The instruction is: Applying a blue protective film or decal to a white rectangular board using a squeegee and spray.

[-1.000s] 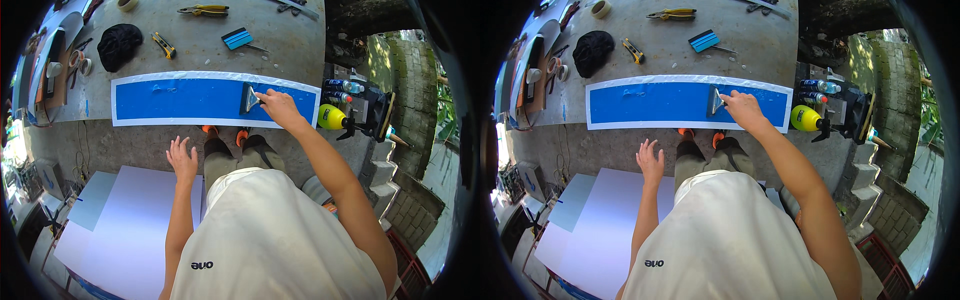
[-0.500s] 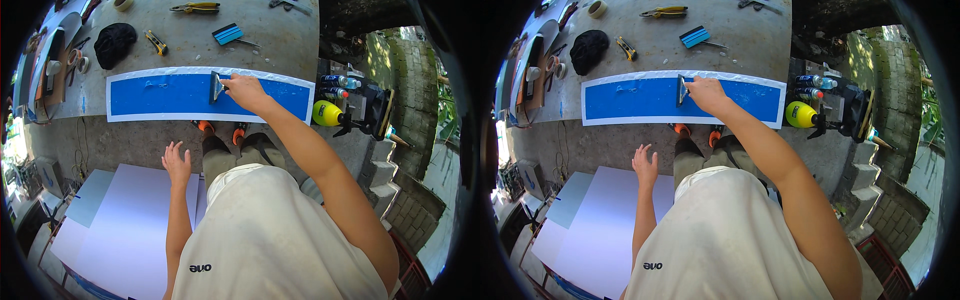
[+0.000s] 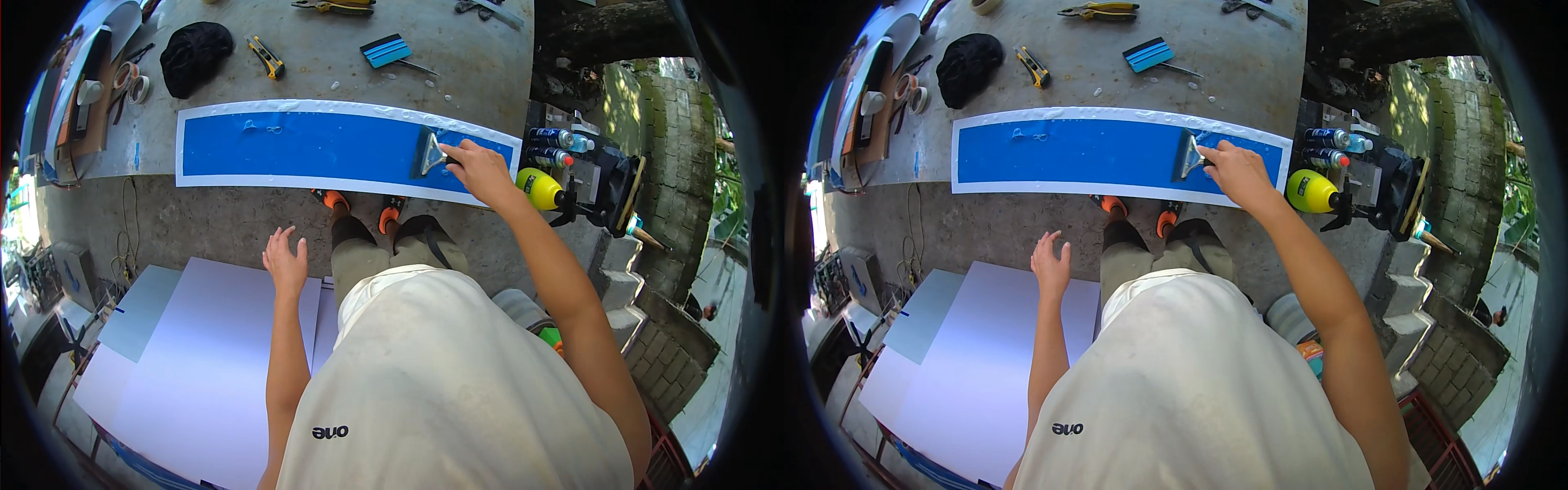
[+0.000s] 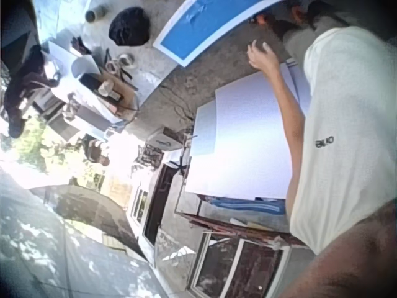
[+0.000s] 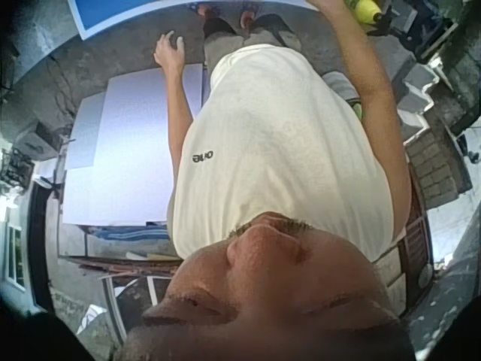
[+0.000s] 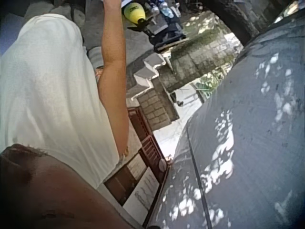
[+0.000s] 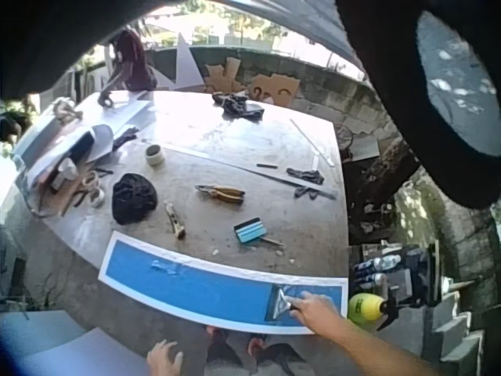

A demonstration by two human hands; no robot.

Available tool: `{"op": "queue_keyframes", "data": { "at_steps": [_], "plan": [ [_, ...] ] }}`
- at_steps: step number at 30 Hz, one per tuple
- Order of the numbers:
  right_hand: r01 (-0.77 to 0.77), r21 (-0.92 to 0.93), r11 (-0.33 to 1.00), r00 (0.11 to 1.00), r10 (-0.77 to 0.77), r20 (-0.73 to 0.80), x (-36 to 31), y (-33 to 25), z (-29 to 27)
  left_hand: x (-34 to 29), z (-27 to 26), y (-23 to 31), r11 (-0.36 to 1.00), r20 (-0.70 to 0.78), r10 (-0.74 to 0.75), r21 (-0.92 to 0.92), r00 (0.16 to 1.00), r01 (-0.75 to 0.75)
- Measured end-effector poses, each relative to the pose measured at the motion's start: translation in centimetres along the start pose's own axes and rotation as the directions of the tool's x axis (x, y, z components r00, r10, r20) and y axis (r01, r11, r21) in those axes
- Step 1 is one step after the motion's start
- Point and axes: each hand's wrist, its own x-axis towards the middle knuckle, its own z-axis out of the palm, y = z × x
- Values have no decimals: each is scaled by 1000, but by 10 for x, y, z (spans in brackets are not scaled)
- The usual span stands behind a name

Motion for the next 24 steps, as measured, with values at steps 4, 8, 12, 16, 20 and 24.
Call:
{"op": "queue_keyframes", "data": {
  "at_steps": [4, 8, 12, 16, 20, 24],
  "plan": [
    [160, 20, 987, 986, -159, -42, 46, -64, 19, 1, -5, 3, 1000, -11, 8, -6, 1000, -8],
    [206, 6, 979, 978, -206, 17, 89, -111, 33, -6, -11, -4, 1000, -19, -8, 2, 1000, 8],
    [230, -18, 973, 973, -229, 33, 88, -106, 41, -15, -11, -14, 998, 2, -63, 2, 998, 63],
    [173, -34, 984, 985, -173, 6, 50, -59, 38, -18, -4, -18, 997, -6, -70, -18, 998, 70],
    [133, -74, 988, 991, -134, -2, 7, -17, 23, -13, 0, -13, 997, 5, -63, -34, 998, 63],
    [61, -57, 996, 998, -60, 22, 10, -18, 15, -9, -1, -3, 999, 15, -38, -21, 999, 38]
  ]
}}
